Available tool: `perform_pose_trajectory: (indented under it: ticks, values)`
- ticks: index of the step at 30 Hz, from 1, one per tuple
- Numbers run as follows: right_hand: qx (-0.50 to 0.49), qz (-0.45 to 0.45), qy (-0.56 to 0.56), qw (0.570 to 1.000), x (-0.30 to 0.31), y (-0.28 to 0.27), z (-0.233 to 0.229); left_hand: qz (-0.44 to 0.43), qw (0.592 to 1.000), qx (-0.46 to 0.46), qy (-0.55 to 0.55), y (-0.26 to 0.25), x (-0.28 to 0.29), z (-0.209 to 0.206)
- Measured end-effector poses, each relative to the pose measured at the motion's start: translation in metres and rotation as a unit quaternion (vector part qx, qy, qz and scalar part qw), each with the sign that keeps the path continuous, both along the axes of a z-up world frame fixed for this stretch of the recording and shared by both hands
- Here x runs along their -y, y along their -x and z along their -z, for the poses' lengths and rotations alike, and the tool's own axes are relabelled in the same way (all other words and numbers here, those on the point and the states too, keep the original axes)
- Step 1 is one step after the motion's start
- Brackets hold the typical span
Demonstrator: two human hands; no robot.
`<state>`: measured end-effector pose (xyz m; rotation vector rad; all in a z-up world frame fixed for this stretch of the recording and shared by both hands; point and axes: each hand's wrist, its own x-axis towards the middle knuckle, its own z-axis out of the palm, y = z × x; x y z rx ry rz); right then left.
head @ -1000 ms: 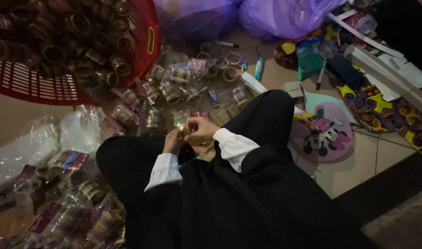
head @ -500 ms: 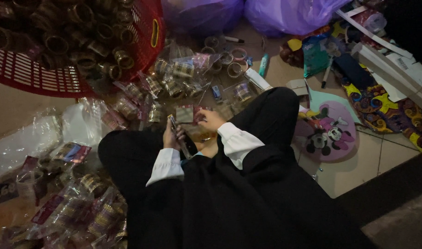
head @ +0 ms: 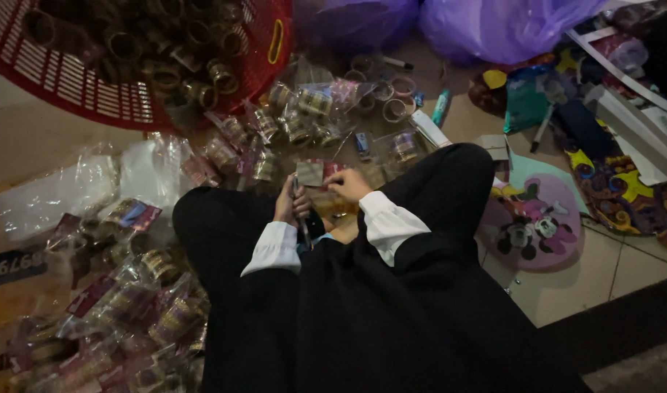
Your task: The person places sets of gold-colored bangles into small plastic bags, seals the bags with adhesive tape, and places them onto a large pile on the floor.
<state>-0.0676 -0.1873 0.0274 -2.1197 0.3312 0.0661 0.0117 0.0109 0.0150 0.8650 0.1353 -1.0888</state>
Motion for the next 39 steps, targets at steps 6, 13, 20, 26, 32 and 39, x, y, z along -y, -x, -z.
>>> perform_pose_trajectory:
  ticks: [6, 13, 20, 26, 32, 39]
  values:
    - [0.052, 0.095, -0.141, 0.984, 0.002, 0.0, -0.013, 0.077, 0.997, -0.008, -0.009, 0.01, 0.001, -0.005]
    - [0.094, 0.107, -0.141, 0.98, 0.008, -0.001, -0.016, 0.114, 0.993, -0.035, -0.012, 0.009, 0.003, 0.006]
    - [0.145, 0.022, -0.169, 0.975, -0.007, 0.003, -0.031, 0.115, 0.989, -0.013, -0.089, 0.015, 0.001, -0.021]
    - [0.182, -0.05, -0.159, 0.969, -0.01, 0.001, -0.028, 0.139, 0.984, -0.03, -0.11, 0.019, 0.006, -0.034]
    - [0.172, -0.068, -0.1, 0.978, -0.012, 0.002, -0.024, 0.125, 0.983, -0.022, -0.135, 0.025, 0.002, -0.024]
    - [0.088, -0.087, -0.082, 0.989, -0.017, 0.008, -0.038, 0.115, 0.987, -0.028, -0.112, 0.039, -0.001, -0.078]
